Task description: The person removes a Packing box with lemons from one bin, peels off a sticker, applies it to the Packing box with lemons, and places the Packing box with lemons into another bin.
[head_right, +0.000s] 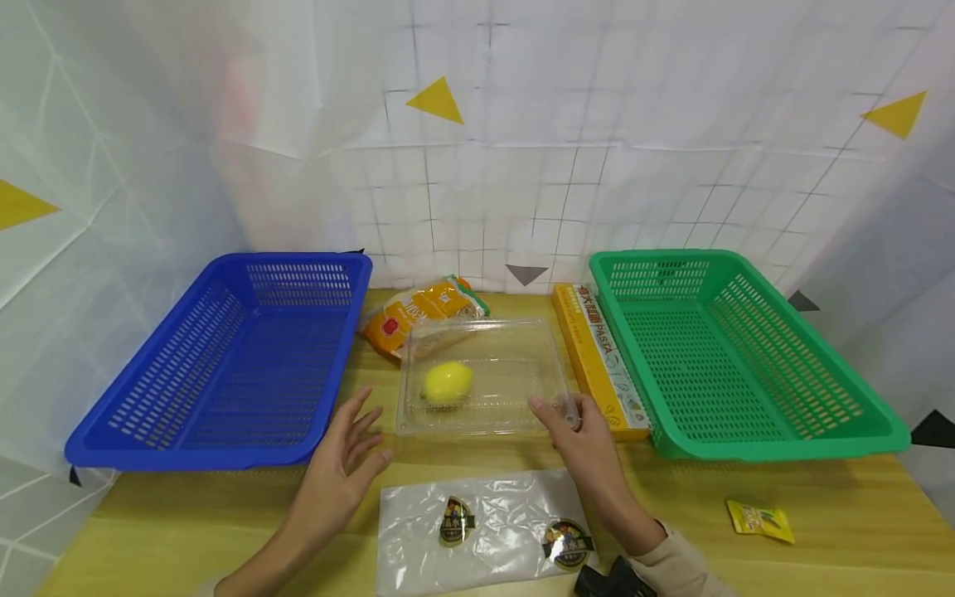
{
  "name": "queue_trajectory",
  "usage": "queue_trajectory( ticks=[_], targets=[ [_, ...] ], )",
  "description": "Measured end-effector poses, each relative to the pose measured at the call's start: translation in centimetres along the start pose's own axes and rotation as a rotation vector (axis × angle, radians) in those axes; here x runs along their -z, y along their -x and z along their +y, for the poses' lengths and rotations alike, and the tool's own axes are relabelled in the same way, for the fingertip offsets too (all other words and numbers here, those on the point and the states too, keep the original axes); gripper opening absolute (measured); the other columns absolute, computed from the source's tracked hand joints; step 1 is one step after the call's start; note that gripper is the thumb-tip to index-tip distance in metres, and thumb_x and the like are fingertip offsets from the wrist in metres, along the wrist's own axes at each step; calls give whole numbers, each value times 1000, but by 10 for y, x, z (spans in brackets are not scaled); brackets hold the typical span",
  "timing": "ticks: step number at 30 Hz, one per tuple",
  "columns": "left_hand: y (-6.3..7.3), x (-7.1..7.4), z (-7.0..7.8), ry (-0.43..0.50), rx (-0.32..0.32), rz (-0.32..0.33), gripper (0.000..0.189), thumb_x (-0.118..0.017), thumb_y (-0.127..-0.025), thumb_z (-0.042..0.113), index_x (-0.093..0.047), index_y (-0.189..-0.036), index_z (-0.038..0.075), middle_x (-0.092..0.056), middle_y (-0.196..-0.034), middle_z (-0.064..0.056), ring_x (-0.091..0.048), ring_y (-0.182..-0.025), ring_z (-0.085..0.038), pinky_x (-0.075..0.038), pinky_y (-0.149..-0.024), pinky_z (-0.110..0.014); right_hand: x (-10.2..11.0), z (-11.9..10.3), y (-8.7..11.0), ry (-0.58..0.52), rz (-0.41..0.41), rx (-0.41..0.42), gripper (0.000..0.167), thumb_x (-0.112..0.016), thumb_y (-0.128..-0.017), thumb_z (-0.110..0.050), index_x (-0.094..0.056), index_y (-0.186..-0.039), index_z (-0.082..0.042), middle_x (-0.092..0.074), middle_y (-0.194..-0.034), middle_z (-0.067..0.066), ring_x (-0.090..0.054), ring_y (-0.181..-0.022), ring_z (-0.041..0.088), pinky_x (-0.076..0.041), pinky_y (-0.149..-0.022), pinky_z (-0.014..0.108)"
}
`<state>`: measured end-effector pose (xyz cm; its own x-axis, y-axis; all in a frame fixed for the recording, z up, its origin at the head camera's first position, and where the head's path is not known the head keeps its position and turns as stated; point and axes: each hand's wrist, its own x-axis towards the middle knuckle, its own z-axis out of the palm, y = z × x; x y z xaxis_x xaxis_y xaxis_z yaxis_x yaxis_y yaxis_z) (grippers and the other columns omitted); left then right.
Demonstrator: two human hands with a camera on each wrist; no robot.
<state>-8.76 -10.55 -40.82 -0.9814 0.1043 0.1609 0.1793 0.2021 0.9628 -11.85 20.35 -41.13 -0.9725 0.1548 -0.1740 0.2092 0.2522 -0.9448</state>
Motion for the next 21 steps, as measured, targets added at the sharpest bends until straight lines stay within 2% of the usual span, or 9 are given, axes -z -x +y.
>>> queue_trajectory(
  ticks=[3,6,10,12,16,21],
  targets=[
    [1,-1,-1,5,-12,17,85,-71,-97,10,-20,-165,17,-35,-160,-25,-49,-134,-48,-41,-110,-59,4,-2,2,88,-13,5,85,-64,-98,-59,-36,-150,2,-48,-139,22,-58,-112,34,-51,-90,39],
    [2,-3,-2,19,-39,35,91,-70,-97,6,-13,-167,18,-24,-167,-19,-45,-137,-47,-41,-110,-59,8,-5,3,139,-9,47,92,-64,-98,-59,-28,-157,1,-42,-150,24,-53,-121,37,-48,-95,45],
    [2,-5,-4,26,-84,71,101,-69,-95,0,-3,-168,22,-10,-172,-9,-42,-140,-45,-42,-109,-57,11,-10,4,150,35,141,85,-67,-99,-52,-31,-157,0,-39,-156,21,-44,-135,37,-44,-104,51],
    [3,-6,-5,17,-88,89,104,-69,-94,-2,-1,-168,24,-10,-171,-10,-45,-138,-46,-44,-108,-57,12,-12,4,145,59,201,80,-68,-100,-46,-32,-156,-1,-39,-155,20,-43,-137,38,-43,-107,53],
    [5,-7,-5,-12,-65,104,105,-70,-95,0,1,-168,28,-19,-169,-16,-51,-131,-48,-46,-104,-59,13,-12,7,205,147,388,71,-74,-99,-32,-39,-153,-1,-43,-152,20,-46,-136,40,-44,-108,54],
    [7,-8,-4,-31,-47,107,105,-69,-95,1,2,-168,30,-23,-167,-19,-52,-131,-48,-47,-103,-61,13,-16,15,294,270,715,57,-80,-90,-6,-53,-139,6,-48,-150,16,-46,-137,34,-43,-108,25]
  ],
)
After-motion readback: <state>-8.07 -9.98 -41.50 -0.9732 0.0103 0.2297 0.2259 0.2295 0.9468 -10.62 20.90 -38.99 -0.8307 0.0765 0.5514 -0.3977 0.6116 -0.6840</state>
